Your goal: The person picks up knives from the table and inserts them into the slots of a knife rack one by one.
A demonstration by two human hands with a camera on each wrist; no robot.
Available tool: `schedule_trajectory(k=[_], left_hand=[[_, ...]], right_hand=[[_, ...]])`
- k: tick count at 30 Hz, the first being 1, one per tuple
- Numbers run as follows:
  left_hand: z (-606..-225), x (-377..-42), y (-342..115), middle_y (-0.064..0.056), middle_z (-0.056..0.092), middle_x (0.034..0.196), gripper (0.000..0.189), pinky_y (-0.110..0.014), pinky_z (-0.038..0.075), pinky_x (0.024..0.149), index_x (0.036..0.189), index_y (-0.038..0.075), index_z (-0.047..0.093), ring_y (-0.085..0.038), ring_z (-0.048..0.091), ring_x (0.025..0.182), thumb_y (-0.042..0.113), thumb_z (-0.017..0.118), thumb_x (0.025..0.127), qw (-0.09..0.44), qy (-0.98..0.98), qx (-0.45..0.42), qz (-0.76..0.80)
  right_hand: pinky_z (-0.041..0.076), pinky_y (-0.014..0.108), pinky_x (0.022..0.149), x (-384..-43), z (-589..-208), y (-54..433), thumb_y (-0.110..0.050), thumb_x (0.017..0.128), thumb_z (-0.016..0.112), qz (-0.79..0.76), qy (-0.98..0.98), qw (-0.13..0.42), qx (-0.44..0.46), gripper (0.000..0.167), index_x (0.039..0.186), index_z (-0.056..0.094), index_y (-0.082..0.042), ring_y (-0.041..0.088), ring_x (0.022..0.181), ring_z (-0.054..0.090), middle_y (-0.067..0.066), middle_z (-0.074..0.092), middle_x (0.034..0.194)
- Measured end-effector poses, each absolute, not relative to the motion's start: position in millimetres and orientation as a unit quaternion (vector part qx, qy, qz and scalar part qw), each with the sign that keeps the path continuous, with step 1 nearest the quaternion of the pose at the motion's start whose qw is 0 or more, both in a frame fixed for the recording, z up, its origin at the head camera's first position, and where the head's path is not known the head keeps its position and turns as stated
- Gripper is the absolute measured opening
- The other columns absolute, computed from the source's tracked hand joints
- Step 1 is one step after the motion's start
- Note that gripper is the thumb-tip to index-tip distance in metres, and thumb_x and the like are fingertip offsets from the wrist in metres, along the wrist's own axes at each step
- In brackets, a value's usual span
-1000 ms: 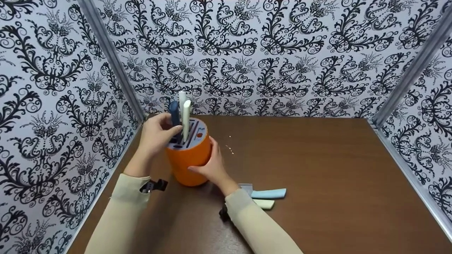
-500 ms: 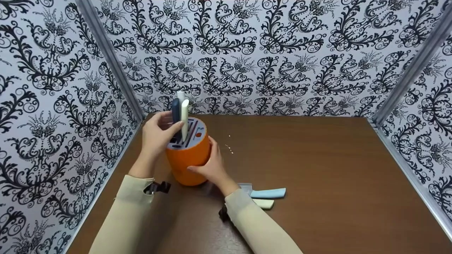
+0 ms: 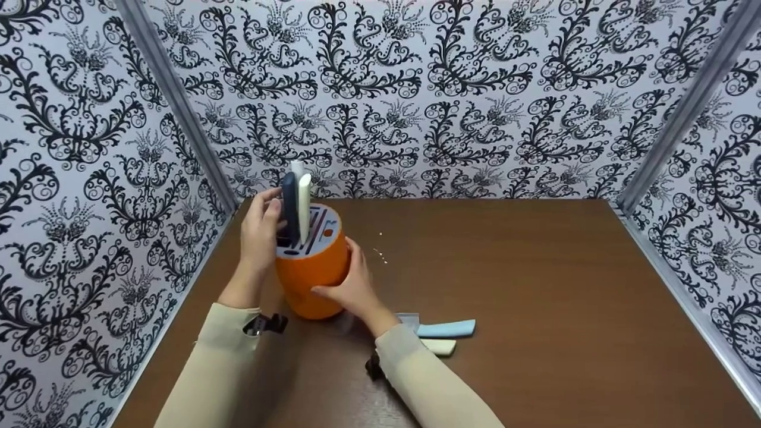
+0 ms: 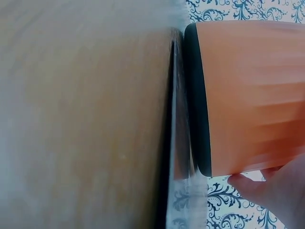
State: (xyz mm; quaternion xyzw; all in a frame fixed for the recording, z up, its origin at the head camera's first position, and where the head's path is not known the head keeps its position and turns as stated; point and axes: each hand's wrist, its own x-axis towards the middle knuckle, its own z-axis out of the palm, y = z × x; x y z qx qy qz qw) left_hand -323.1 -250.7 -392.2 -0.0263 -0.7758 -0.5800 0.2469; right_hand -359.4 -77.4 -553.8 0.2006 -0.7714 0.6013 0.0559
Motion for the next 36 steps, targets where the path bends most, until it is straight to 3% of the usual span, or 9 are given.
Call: schedule_trajectory(k=[9,12,17,24,29,36], left_hand=[[-397.2,-322.6,-251.6,-0.028,0.063,0.139,0.049,-0.033,0.061,0.1,0.148,0.004,0.055,-0.041,0.067,0.122,0.033,0.044,0.11,0.261,-0.766,-0.031,-0.586],[-399.9,-322.2,-253.3,-0.028,0.064,0.139,0.05,-0.026,0.061,0.097,0.148,0.003,0.055,-0.036,0.067,0.123,0.033,0.043,0.11,0.266,-0.762,-0.031,-0.59],[-402.1,-322.3,-251.7,-0.024,0.067,0.138,0.05,-0.023,0.059,0.096,0.149,0.003,0.054,-0.026,0.068,0.12,0.033,0.043,0.111,0.271,-0.768,-0.019,-0.58],[-405.5,-316.3,-245.2,-0.023,0.069,0.136,0.044,-0.022,0.055,0.095,0.146,0.006,0.057,-0.033,0.066,0.12,0.027,0.049,0.109,0.297,-0.771,-0.021,-0.563],[-415.3,-307.2,-237.6,-0.021,0.07,0.134,0.046,-0.019,0.05,0.097,0.144,0.004,0.058,-0.033,0.067,0.121,0.027,0.057,0.104,0.357,-0.775,-0.032,-0.521],[-432.4,-294.2,-219.9,-0.024,0.069,0.122,0.045,-0.014,0.051,0.091,0.135,-0.004,0.061,-0.036,0.071,0.105,0.019,0.067,0.096,0.447,-0.761,-0.05,-0.468]], right_hand=[[0.042,0.051,0.123,-352.0,-552.8,-76.0,-0.048,0.071,0.098,0.599,-0.778,0.051,0.182,0.116,0.162,0.031,-0.026,0.025,0.139,0.053,0.004,0.047,0.159],[0.042,0.049,0.124,-350.2,-552.1,-74.6,-0.048,0.071,0.098,0.591,-0.785,0.046,0.179,0.115,0.162,0.032,-0.025,0.024,0.14,0.052,0.004,0.048,0.158],[0.044,0.049,0.122,-347.3,-547.5,-67.4,-0.053,0.073,0.096,0.561,-0.808,0.046,0.172,0.112,0.161,0.034,-0.024,0.024,0.14,0.054,0.003,0.05,0.157],[0.047,0.05,0.12,-343.5,-542.5,-53.2,-0.045,0.082,0.092,0.556,-0.81,0.047,0.179,0.098,0.159,0.037,-0.02,0.028,0.138,0.055,0.008,0.054,0.153],[0.049,0.051,0.118,-336.9,-537.9,-39.4,-0.039,0.084,0.091,0.544,-0.817,0.047,0.187,0.097,0.161,0.035,-0.018,0.031,0.137,0.056,0.013,0.055,0.152],[0.052,0.053,0.114,-327.4,-527.9,-11.8,-0.027,0.086,0.091,0.533,-0.816,0.064,0.217,0.094,0.161,0.036,-0.018,0.032,0.135,0.06,0.014,0.057,0.15]])
